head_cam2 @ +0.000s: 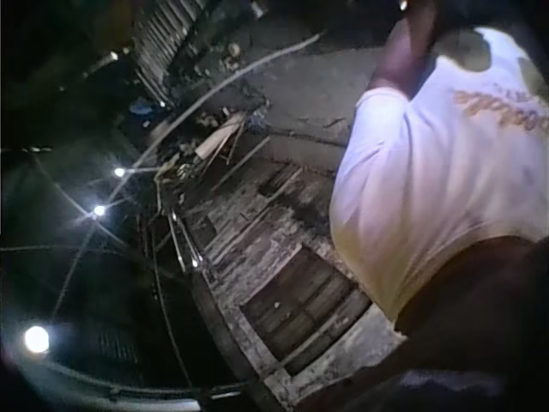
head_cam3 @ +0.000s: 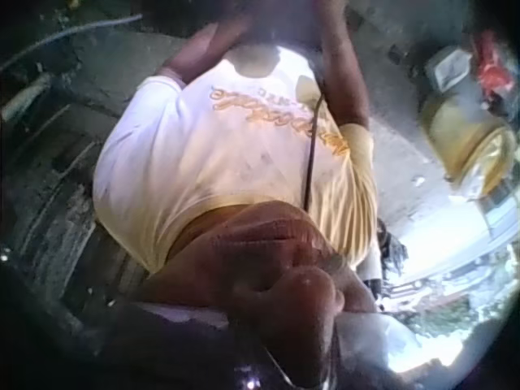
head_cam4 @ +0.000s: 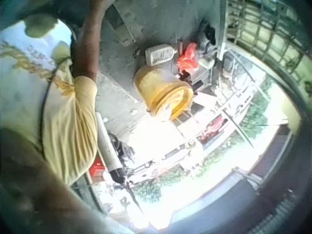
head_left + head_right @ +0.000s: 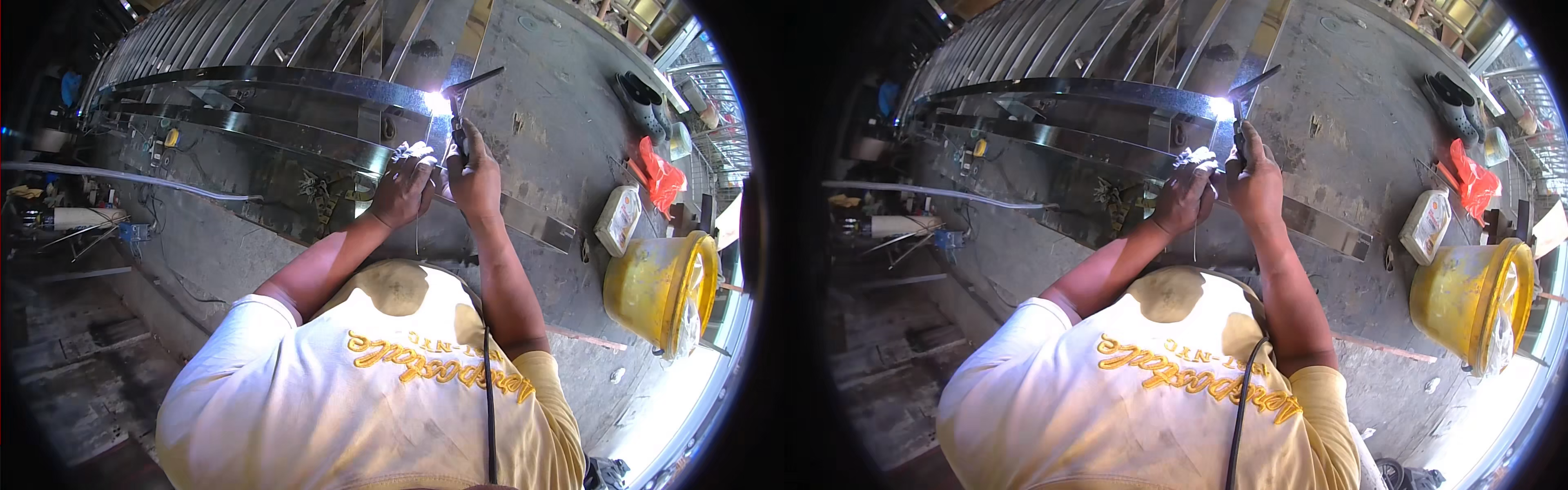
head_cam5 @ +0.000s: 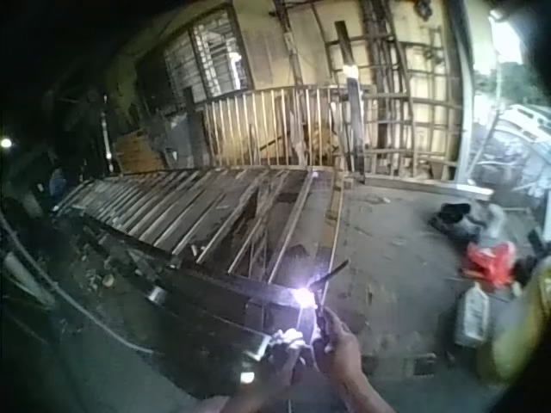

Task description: The person is TIG welding a series of parallel metal bars to a perpendicular frame, using a filler rod and a welding torch.

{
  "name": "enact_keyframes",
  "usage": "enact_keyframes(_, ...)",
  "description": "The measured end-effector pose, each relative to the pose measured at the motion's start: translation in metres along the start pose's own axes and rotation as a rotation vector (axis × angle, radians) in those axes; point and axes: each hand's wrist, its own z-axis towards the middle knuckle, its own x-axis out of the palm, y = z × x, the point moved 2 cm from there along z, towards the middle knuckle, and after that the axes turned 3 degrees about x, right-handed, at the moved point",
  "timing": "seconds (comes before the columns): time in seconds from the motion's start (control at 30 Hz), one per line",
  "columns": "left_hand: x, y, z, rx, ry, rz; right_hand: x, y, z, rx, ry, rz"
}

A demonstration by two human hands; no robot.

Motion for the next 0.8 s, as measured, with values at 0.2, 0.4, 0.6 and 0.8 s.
enact_keyframes(0.2,-0.0027,-0.0018,0.0030,0.013,-0.018,-0.054,0.0033,-0.0052,0.0011,-0.039,-0.064,-0.040)
enact_keyframes(0.4,-0.0068,-0.0040,0.0059,-0.002,0.007,-0.083,0.0024,-0.0038,0.0005,-0.041,-0.068,-0.088)
enact_keyframes(0.6,-0.0061,-0.0037,0.0060,-0.003,0.001,-0.067,0.0013,-0.0046,-0.0006,-0.032,-0.033,-0.020)
enact_keyframes(0.8,-0.0045,-0.0019,0.0062,0.019,-0.018,-0.030,0.0015,-0.0036,-0.0004,-0.015,-0.034,-0.076)
